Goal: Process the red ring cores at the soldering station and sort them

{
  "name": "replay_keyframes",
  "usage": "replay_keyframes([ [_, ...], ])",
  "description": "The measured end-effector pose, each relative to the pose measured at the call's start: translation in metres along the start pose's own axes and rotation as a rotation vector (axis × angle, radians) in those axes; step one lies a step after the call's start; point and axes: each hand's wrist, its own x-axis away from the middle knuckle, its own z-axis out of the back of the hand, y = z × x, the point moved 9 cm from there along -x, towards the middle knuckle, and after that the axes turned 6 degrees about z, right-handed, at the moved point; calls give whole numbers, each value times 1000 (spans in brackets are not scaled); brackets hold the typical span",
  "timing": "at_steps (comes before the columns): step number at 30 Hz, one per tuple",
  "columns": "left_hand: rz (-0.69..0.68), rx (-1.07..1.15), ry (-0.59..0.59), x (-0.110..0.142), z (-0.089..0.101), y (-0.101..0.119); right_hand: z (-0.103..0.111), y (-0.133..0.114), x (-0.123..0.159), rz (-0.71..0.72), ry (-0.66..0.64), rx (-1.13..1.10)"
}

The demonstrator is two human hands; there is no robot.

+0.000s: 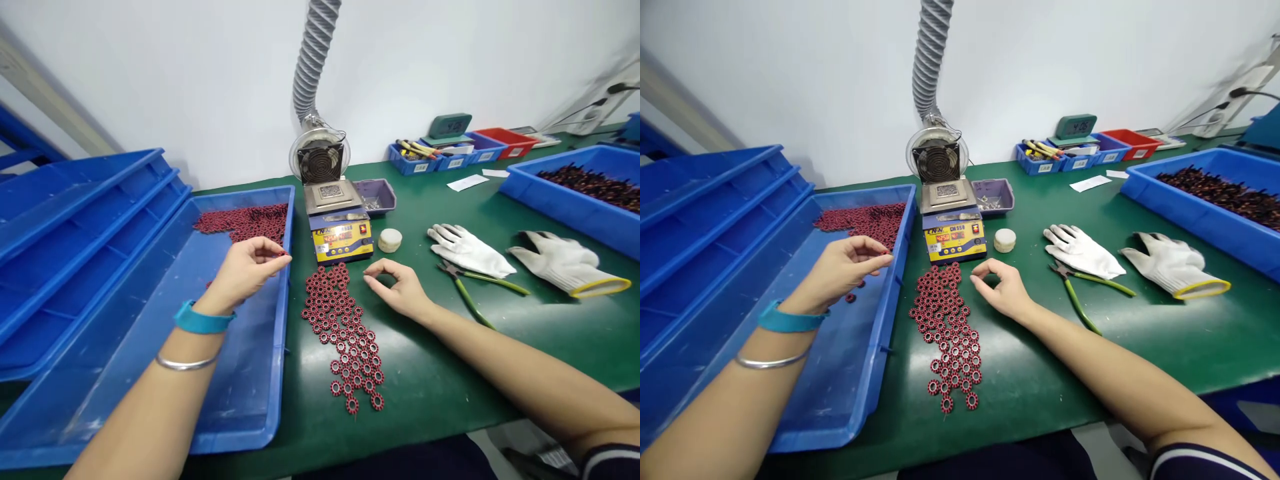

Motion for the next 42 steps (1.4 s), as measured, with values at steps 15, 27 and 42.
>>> replay_keyframes([
  [15,-34,55,-147,23,-72,-3,-42,-59,-20,82,17,-221],
  [27,-368,-113,42,34,-42,34,-33,-45,-18,-41,-21,-377],
  [42,-317,-386,-235,26,-83,5,11,38,-192,73,-268,690],
])
